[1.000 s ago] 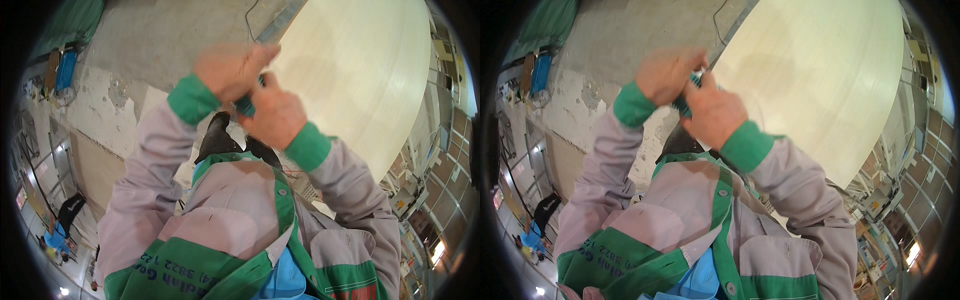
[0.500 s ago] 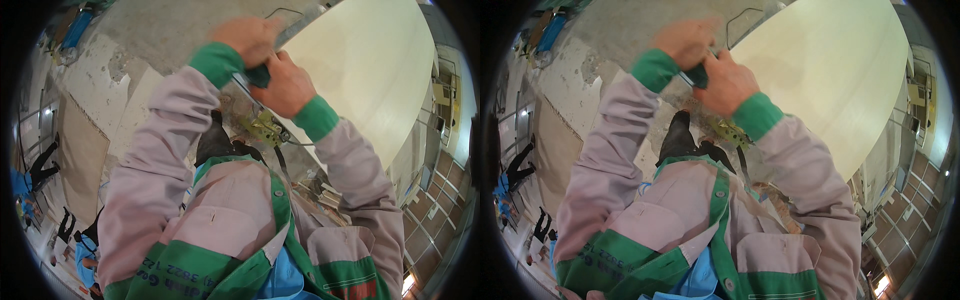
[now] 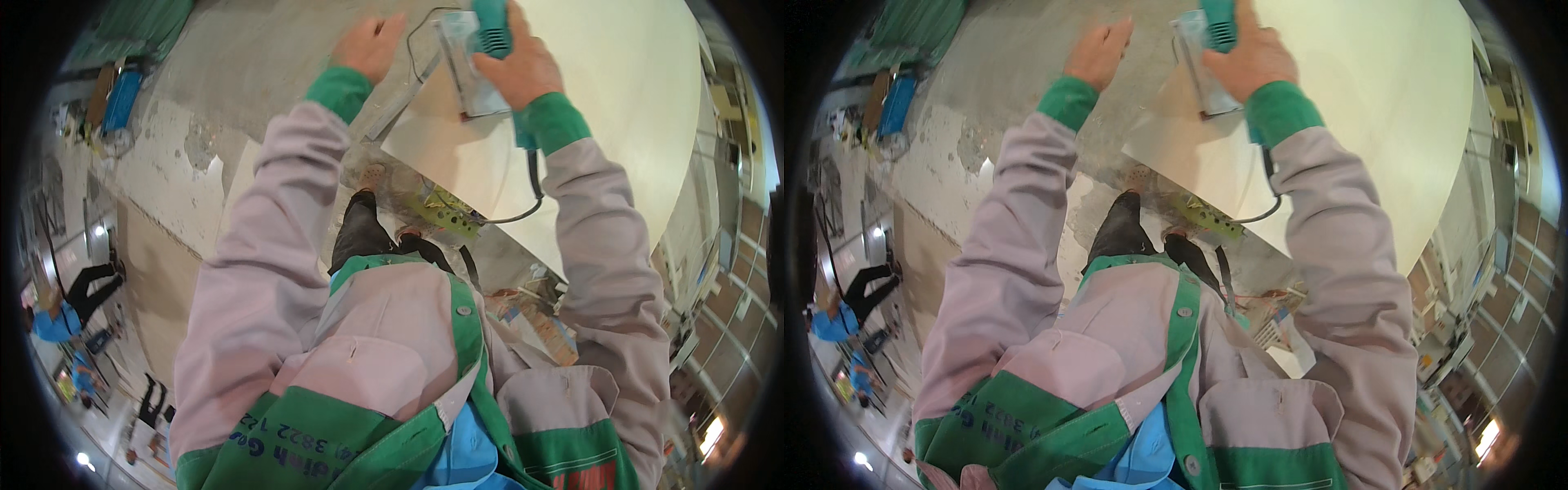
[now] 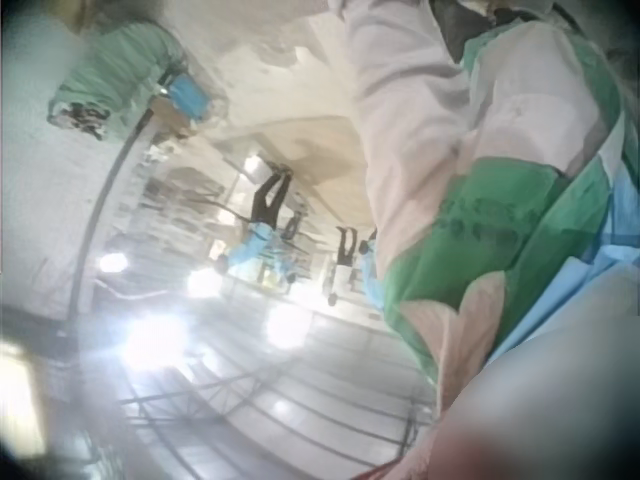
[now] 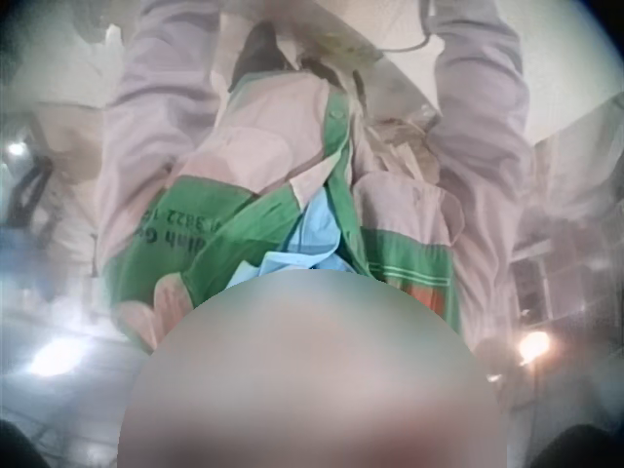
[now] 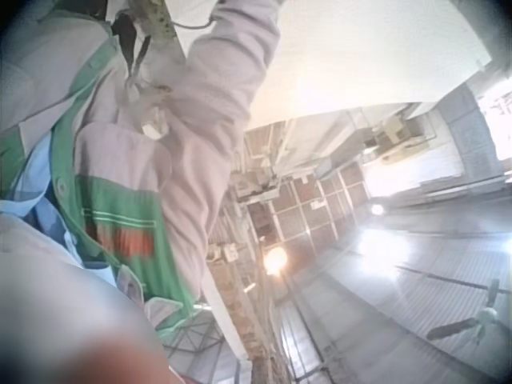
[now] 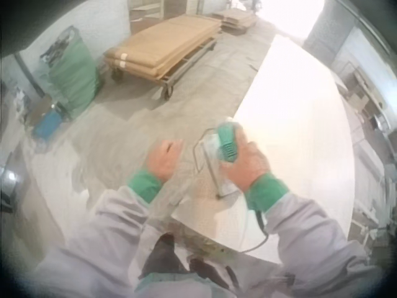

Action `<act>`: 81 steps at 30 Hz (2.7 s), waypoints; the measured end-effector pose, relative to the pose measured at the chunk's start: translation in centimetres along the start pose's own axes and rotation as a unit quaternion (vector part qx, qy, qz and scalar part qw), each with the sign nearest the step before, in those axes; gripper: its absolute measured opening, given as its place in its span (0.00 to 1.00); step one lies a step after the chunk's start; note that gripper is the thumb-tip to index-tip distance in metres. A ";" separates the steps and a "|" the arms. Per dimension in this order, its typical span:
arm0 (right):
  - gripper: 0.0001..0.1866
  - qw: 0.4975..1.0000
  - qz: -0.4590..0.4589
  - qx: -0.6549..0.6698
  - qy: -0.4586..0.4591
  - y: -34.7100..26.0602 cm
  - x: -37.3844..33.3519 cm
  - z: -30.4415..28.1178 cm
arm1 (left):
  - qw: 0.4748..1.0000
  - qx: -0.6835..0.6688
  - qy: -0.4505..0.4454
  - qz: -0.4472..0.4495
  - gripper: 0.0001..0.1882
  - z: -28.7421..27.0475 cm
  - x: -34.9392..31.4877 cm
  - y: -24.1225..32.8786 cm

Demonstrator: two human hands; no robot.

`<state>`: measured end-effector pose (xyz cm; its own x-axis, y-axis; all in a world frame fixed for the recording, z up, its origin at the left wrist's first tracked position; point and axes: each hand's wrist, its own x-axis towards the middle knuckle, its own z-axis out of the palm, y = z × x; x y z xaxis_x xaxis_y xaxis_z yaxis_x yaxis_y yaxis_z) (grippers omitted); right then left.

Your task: The person uses an electric sander to smooth the surface of a large wooden board. They move the sander across the board in various directions, occasionally pausing to adjust their grip or position. The person also applies a liquid from a small bottle onto the board during the process.

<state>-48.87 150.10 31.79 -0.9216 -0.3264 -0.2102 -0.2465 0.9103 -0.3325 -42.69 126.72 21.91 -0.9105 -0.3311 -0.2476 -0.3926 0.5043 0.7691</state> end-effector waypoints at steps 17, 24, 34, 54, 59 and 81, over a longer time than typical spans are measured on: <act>0.61 0.802 0.555 0.118 0.187 25.1 -29.0 -3.1 | 0.967 -0.108 -0.213 -0.085 0.37 9.9 1.4 -8.5; 0.60 0.681 0.675 0.113 0.260 34.4 -36.3 -1.3 | 0.991 -0.057 -0.104 -0.056 0.40 7.6 2.4 -7.1; 0.55 0.674 0.629 0.118 0.369 53.7 -39.1 -2.9 | 0.998 0.058 -0.016 -0.033 0.42 8.7 -1.5 -2.5; 0.57 0.853 0.408 0.088 0.314 55.1 -15.2 -9.9 | 0.986 0.157 -0.028 -0.039 0.41 9.1 -1.8 -1.7; 0.61 0.918 0.310 0.080 0.235 44.4 -5.1 -9.0 | 0.986 0.154 -0.041 -0.057 0.42 9.2 -1.5 -1.9; 0.62 0.918 0.318 0.138 0.194 40.4 -13.0 -6.6 | 0.989 0.131 -0.020 -0.072 0.41 9.9 -1.1 -2.2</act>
<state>-48.83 192.76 27.17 -0.9032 0.4128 -0.1177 0.4149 0.7690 -0.4863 -42.06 133.84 14.70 -0.8453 -0.3845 -0.3710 -0.5335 0.6450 0.5471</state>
